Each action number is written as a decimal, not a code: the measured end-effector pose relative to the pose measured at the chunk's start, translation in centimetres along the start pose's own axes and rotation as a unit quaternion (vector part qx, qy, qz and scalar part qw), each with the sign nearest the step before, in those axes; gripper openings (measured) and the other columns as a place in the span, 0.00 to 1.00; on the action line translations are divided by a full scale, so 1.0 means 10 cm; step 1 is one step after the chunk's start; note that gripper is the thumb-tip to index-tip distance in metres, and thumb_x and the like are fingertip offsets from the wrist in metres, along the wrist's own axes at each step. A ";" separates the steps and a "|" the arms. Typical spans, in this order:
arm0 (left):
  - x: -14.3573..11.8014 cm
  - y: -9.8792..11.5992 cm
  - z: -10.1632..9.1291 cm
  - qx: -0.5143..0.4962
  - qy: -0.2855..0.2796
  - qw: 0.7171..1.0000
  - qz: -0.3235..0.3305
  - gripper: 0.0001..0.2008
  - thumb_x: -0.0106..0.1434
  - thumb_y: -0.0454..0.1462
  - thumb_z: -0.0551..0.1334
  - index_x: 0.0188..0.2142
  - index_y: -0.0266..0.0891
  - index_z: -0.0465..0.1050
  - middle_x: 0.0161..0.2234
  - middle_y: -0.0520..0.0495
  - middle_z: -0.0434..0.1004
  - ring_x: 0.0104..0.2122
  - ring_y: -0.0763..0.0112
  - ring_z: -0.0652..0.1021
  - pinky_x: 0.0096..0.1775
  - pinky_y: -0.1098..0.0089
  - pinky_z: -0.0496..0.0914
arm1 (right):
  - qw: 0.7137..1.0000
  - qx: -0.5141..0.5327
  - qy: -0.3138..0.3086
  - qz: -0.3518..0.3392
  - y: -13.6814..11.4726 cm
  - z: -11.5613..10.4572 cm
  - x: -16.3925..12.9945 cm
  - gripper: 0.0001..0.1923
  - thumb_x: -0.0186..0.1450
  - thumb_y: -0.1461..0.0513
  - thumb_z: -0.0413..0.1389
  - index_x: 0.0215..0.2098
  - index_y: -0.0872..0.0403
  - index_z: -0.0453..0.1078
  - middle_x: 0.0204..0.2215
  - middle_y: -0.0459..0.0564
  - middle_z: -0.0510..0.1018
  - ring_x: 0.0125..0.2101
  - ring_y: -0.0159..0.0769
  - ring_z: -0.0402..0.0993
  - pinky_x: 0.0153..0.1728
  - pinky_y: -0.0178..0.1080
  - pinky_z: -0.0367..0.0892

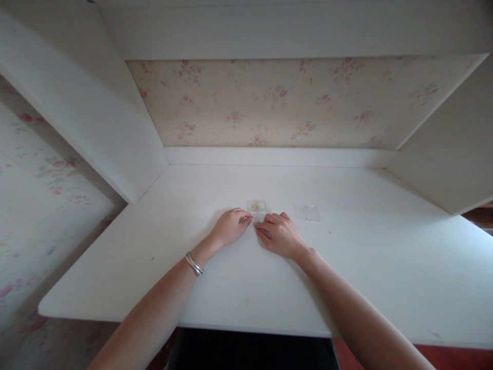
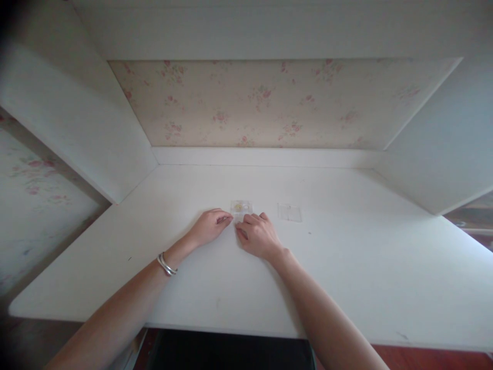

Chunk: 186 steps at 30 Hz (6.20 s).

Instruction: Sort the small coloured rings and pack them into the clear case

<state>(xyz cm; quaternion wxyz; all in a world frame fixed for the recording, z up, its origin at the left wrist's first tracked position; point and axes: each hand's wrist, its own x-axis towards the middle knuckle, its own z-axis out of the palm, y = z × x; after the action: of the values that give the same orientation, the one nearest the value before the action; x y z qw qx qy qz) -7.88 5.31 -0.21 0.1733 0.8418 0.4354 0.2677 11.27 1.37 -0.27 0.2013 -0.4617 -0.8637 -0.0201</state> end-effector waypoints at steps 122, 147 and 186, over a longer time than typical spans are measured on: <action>-0.09 0.00 -0.07 0.033 0.023 0.998 -0.041 0.12 0.64 0.39 0.54 0.36 0.41 0.76 0.32 0.49 0.75 0.31 0.72 0.73 0.34 0.73 0.65 | 0.999 -0.029 -0.004 -0.038 0.09 -0.02 0.07 0.11 0.63 0.64 0.51 0.37 0.48 0.75 0.31 0.49 0.73 0.34 0.35 0.64 0.36 0.39 0.51; -0.09 0.16 0.10 0.089 -0.051 0.995 -0.013 0.13 0.65 0.43 0.53 0.39 0.48 0.76 0.36 0.50 0.74 0.35 0.69 0.76 0.38 0.71 0.68 | 0.962 0.128 0.162 0.181 0.55 0.24 0.31 0.13 0.64 0.60 0.49 0.37 0.51 0.77 0.30 0.49 0.73 0.32 0.34 0.69 0.36 0.37 0.63; 0.77 0.05 0.19 0.020 -0.013 1.000 0.019 0.13 0.63 0.39 0.55 0.37 0.41 0.78 0.36 0.47 0.79 0.37 0.68 0.76 0.42 0.70 0.68 | 0.976 0.050 0.109 0.180 -0.05 0.10 -0.19 0.11 0.66 0.62 0.49 0.39 0.48 0.74 0.31 0.47 0.73 0.31 0.31 0.69 0.36 0.36 0.55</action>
<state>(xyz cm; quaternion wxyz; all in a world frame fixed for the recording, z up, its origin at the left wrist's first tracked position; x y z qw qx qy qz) -2.69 11.24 0.83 0.1571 0.8568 0.4221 0.2511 11.52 -0.17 -1.77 0.3177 -0.5940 -0.7390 0.0098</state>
